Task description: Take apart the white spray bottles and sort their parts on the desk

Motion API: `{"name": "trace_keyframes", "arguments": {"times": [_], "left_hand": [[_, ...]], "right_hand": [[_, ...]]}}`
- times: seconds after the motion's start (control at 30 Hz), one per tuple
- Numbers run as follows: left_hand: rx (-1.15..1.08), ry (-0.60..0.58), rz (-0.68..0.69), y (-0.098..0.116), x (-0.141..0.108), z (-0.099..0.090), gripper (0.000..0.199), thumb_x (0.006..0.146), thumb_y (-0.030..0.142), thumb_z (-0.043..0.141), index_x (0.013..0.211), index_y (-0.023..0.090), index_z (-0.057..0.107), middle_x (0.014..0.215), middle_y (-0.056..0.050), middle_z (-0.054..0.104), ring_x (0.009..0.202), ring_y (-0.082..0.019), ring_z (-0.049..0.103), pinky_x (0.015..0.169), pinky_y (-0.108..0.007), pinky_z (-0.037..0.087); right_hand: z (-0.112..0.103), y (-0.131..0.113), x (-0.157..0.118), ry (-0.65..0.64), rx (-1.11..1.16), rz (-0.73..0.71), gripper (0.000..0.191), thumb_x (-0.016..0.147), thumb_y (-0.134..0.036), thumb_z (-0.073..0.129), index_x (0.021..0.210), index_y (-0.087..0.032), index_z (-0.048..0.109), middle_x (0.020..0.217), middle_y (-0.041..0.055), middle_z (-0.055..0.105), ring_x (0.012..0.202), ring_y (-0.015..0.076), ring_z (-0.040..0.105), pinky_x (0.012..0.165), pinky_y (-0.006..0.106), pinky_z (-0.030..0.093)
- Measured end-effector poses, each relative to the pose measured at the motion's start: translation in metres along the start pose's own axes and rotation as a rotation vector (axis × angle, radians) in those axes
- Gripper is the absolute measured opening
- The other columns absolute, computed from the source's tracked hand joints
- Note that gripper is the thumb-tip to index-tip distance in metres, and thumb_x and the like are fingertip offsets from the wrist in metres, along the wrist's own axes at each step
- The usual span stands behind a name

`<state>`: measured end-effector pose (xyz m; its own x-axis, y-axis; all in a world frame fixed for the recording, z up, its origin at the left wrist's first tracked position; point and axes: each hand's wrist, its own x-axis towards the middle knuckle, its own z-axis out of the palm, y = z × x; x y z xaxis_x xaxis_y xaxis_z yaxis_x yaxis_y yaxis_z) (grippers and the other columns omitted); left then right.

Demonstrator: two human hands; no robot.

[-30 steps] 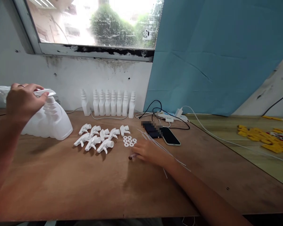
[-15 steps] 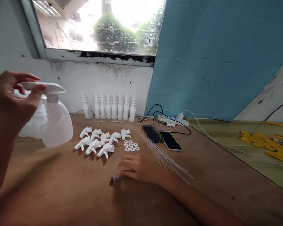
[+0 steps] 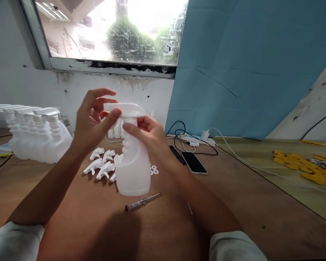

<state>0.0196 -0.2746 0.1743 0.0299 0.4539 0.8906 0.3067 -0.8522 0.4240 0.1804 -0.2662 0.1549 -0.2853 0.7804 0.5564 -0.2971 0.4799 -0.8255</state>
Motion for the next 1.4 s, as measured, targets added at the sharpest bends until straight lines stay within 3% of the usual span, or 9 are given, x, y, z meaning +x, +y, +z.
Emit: {"name": "trace_keyframes", "arguments": {"times": [0.1, 0.17, 0.23, 0.37, 0.57, 0.73, 0.97, 1.13, 1.4], "left_hand": [[-0.103, -0.277, -0.192, -0.012, -0.007, 0.014, 0.054, 0.079, 0.047, 0.064, 0.124, 0.026, 0.042, 0.116, -0.007, 0.058, 0.099, -0.018, 0.058, 0.072, -0.029, 0.048], [-0.098, -0.486, -0.318, -0.021, -0.013, 0.023, 0.059, 0.076, 0.052, 0.066, 0.124, 0.025, 0.045, 0.117, -0.008, 0.058, 0.1, -0.02, 0.058, 0.074, -0.03, 0.048], [-0.074, -0.59, -0.397, -0.026, -0.019, 0.031, 0.057, 0.074, 0.054, 0.066, 0.119, 0.022, 0.051, 0.109, -0.009, 0.062, 0.095, -0.022, 0.059, 0.071, -0.03, 0.048], [-0.016, -0.587, -0.413, -0.029, -0.026, 0.041, 0.053, 0.073, 0.054, 0.065, 0.113, 0.02, 0.056, 0.095, -0.006, 0.065, 0.082, -0.02, 0.061, 0.065, -0.028, 0.046], [0.019, -0.568, -0.378, -0.031, -0.027, 0.042, 0.051, 0.075, 0.054, 0.063, 0.111, 0.02, 0.057, 0.09, -0.005, 0.065, 0.076, -0.017, 0.06, 0.062, -0.026, 0.046], [-0.001, -0.568, -0.387, -0.036, -0.023, 0.038, 0.05, 0.074, 0.055, 0.065, 0.11, 0.021, 0.058, 0.093, -0.005, 0.065, 0.079, -0.017, 0.061, 0.063, -0.026, 0.047], [-0.053, -0.591, -0.399, -0.035, -0.022, 0.038, 0.049, 0.075, 0.051, 0.065, 0.112, 0.021, 0.058, 0.1, -0.006, 0.065, 0.085, -0.019, 0.061, 0.067, -0.027, 0.049], [-0.066, -0.591, -0.399, -0.037, -0.021, 0.035, 0.05, 0.075, 0.053, 0.065, 0.113, 0.02, 0.058, 0.102, -0.007, 0.065, 0.086, -0.019, 0.061, 0.068, -0.028, 0.049], [-0.241, -0.65, -0.427, -0.036, -0.015, 0.029, 0.052, 0.073, 0.049, 0.068, 0.115, 0.019, 0.059, 0.104, -0.008, 0.065, 0.088, -0.02, 0.064, 0.067, -0.027, 0.053]], "right_hand": [[-0.014, -0.003, 0.007, 0.18, 0.042, -0.103, 0.024, 0.076, -0.034, 0.071, 0.087, -0.016, 0.059, 0.083, 0.0017, 0.063, 0.067, 0.0103, 0.062, 0.062, 0.023, 0.052], [-0.026, -0.004, 0.014, 0.262, 0.043, -0.154, 0.023, 0.08, -0.037, 0.066, 0.085, -0.017, 0.057, 0.087, 0.0025, 0.062, 0.073, 0.0123, 0.064, 0.067, 0.026, 0.053], [-0.036, -0.002, 0.021, 0.301, 0.017, -0.206, 0.025, 0.083, -0.042, 0.061, 0.088, -0.019, 0.056, 0.091, 0.0029, 0.061, 0.079, 0.0151, 0.065, 0.07, 0.028, 0.053], [-0.046, 0.007, 0.029, 0.343, -0.111, -0.275, 0.033, 0.077, -0.047, 0.066, 0.097, -0.024, 0.053, 0.094, 0.0031, 0.061, 0.087, 0.0202, 0.066, 0.067, 0.031, 0.052], [-0.05, 0.005, 0.03, 0.294, -0.165, -0.192, 0.032, 0.08, -0.054, 0.059, 0.087, -0.023, 0.058, 0.088, 0.005, 0.064, 0.091, 0.0221, 0.065, 0.071, 0.034, 0.052], [-0.051, -0.006, 0.027, 0.137, -0.113, -0.132, 0.035, 0.08, -0.056, 0.054, 0.089, -0.023, 0.058, 0.09, 0.0052, 0.064, 0.094, 0.0226, 0.063, 0.074, 0.036, 0.052], [-0.053, -0.004, 0.031, 0.265, -0.092, -0.157, 0.032, 0.074, -0.047, 0.064, 0.093, -0.024, 0.053, 0.109, 0.0047, 0.062, 0.107, 0.0216, 0.059, 0.079, 0.035, 0.053], [-0.055, -0.003, 0.032, 0.19, -0.146, -0.206, 0.035, 0.08, -0.055, 0.057, 0.103, -0.029, 0.056, 0.113, 0.0036, 0.061, 0.111, 0.0223, 0.057, 0.081, 0.037, 0.053], [-0.06, -0.005, 0.033, 0.166, 0.121, -0.293, 0.032, 0.07, -0.026, 0.074, 0.099, -0.027, 0.06, 0.1, 0.0015, 0.063, 0.093, 0.0176, 0.061, 0.086, 0.037, 0.051]]}}
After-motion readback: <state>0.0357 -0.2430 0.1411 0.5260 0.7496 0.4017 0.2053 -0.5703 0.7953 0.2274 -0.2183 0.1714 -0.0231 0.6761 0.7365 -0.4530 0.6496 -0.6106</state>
